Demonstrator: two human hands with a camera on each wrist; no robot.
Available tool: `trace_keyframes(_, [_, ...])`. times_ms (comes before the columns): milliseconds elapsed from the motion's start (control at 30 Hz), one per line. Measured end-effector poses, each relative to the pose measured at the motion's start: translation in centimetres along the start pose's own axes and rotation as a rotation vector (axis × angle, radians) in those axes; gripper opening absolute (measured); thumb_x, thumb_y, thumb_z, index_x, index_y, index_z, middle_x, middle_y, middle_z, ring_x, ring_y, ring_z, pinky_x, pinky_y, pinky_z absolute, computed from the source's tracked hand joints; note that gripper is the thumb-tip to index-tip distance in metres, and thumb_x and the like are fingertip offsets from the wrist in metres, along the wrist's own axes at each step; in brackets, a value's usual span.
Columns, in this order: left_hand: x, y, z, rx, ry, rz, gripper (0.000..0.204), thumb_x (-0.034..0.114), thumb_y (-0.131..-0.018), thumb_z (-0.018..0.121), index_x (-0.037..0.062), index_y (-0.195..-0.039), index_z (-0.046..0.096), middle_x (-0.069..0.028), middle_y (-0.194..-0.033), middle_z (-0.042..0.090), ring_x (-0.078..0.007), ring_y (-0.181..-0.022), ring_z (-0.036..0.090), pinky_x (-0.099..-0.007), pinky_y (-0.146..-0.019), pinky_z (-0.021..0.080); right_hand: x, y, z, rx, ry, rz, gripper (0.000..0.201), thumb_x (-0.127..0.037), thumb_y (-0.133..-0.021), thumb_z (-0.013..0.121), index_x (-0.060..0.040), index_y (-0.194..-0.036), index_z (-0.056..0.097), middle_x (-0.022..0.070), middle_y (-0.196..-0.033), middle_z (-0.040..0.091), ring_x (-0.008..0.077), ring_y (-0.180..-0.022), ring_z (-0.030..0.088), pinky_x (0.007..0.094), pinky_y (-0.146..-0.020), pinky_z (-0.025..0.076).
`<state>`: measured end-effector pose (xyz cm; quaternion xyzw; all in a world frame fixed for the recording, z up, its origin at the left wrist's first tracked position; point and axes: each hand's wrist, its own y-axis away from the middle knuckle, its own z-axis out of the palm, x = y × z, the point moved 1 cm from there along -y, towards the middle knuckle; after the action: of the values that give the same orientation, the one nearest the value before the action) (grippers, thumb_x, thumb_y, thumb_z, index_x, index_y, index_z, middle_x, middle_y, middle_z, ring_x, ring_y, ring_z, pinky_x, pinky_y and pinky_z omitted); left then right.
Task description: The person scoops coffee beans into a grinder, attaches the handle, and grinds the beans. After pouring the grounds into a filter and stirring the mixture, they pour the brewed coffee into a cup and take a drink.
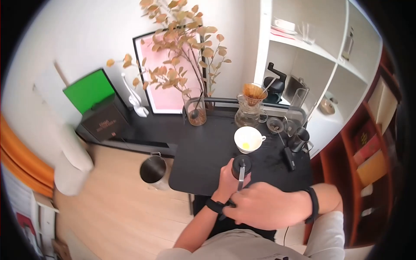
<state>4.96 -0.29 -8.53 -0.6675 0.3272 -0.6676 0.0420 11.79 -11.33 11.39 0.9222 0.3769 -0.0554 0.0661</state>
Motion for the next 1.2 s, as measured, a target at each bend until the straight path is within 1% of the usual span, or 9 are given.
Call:
trace_keyframes(67, [-0.3, 1.6, 0.3, 0.016, -0.016, -0.328, 0.038, 0.013, -0.078, 0.088, 0.0016, -0.106, 0.065, -0.0087, -0.092, 0.075, -0.0271, -0.084, 0.075, -0.0385, -0.075, 0.059, 1.2, -3.5, 2.0, 0.148, 0.068, -0.080, 0.025, -0.029, -0.089, 0.078, -0.0089, -0.101, 0.069, 0.0100, -0.087, 0.067, 0.0337, -0.074, 0.072, 0.0458, -0.063, 0.059])
trace_keyframes(233, [-9.8, 2.9, 1.6, 0.106, 0.397, -0.246, 0.045, 0.015, -0.077, 0.089, 0.0011, -0.114, 0.066, -0.0124, -0.101, 0.074, -0.0297, -0.094, 0.073, -0.0411, -0.084, 0.057, 6.2, -10.5, -1.8, 0.054, -0.096, 0.018, 0.031, -0.034, -0.091, 0.078, -0.0043, -0.098, 0.076, 0.0188, -0.088, 0.076, 0.0406, -0.088, 0.077, 0.0498, -0.072, 0.061])
trace_keyframes(267, [-6.7, 1.4, -0.3, -0.105, -0.098, 0.013, 0.049, 0.017, -0.076, 0.089, 0.0008, -0.117, 0.068, -0.0183, -0.116, 0.073, -0.0312, -0.109, 0.072, -0.0437, -0.094, 0.056, 7.4, -11.3, -2.4, 0.060, -0.070, 0.028, 0.031, -0.035, -0.093, 0.078, -0.0038, -0.097, 0.078, 0.0207, -0.090, 0.077, 0.0413, -0.090, 0.077, 0.0508, -0.072, 0.061])
trace_keyframes(400, [-3.2, 0.1, 0.0, -0.108, 0.056, 0.058, 0.016, -0.006, -0.083, 0.076, -0.0025, -0.099, 0.070, -0.0043, -0.091, 0.076, -0.0121, -0.079, 0.071, -0.0304, -0.072, 0.059, 13.4, -12.2, -2.2, 0.145, 0.088, 0.195, 0.034, -0.034, -0.090, 0.076, -0.0012, -0.094, 0.080, 0.0221, -0.089, 0.077, 0.0404, -0.087, 0.077, 0.0508, -0.071, 0.061])
trace_keyframes(467, [-5.3, 0.4, 0.3, -0.072, 0.110, -0.062, 0.045, 0.015, -0.071, 0.091, -0.0034, -0.105, 0.068, -0.0120, -0.082, 0.077, -0.0330, -0.074, 0.078, -0.0389, -0.073, 0.061, 16.3, -10.1, -1.9, 0.169, 0.164, 0.337, 0.033, -0.034, -0.090, 0.076, -0.0011, -0.093, 0.080, 0.0212, -0.087, 0.077, 0.0408, -0.085, 0.076, 0.0508, -0.071, 0.061])
trace_keyframes(633, [-1.7, -0.6, -0.1, -0.028, -0.032, 0.100, 0.041, 0.014, -0.072, 0.089, -0.0011, -0.101, 0.065, -0.0194, -0.086, 0.075, -0.0412, -0.082, 0.077, -0.0439, -0.072, 0.061, 17.2, 1.2, -2.8, -0.109, 0.113, 0.784, 0.039, -0.039, -0.090, 0.077, -0.0010, -0.093, 0.079, 0.0236, -0.086, 0.074, 0.0438, -0.088, 0.074, 0.0521, -0.075, 0.059])
trace_keyframes(833, [-0.5, -1.1, -0.1, -0.011, 0.021, 0.125, 0.039, 0.013, -0.071, 0.087, 0.0027, -0.101, 0.064, -0.0188, -0.087, 0.074, -0.0421, -0.083, 0.075, -0.0441, -0.071, 0.061, 6.0, 7.4, -3.3, -0.362, -0.168, 0.476, 0.047, -0.051, -0.090, 0.077, -0.0049, -0.099, 0.070, 0.0201, -0.082, 0.071, 0.0417, -0.084, 0.072, 0.0505, -0.069, 0.056])
trace_keyframes(1100, [2.6, 0.0, -0.6, -0.084, -0.064, -0.246, 0.032, 0.008, -0.082, 0.082, 0.0038, -0.108, 0.063, -0.0122, -0.105, 0.076, -0.0260, -0.096, 0.076, -0.0397, -0.082, 0.060, 1.9, -3.8, 1.8, 0.309, 0.032, -0.093, 0.032, -0.037, -0.093, 0.076, -0.0059, -0.097, 0.067, 0.0104, -0.088, 0.065, 0.0322, -0.078, 0.072, 0.0428, -0.060, 0.057])
trace_keyframes(1200, [-9.1, 1.6, 2.8, -0.202, -0.360, -0.244, 0.043, 0.010, -0.088, 0.082, 0.0043, -0.126, 0.063, -0.0062, -0.122, 0.070, -0.0207, -0.108, 0.070, -0.0346, -0.092, 0.056, 4.6, -9.0, 0.9, 0.251, -0.014, -0.011, 0.029, -0.036, -0.090, 0.077, -0.0076, -0.094, 0.072, 0.0117, -0.085, 0.069, 0.0343, -0.078, 0.075, 0.0458, -0.061, 0.058])
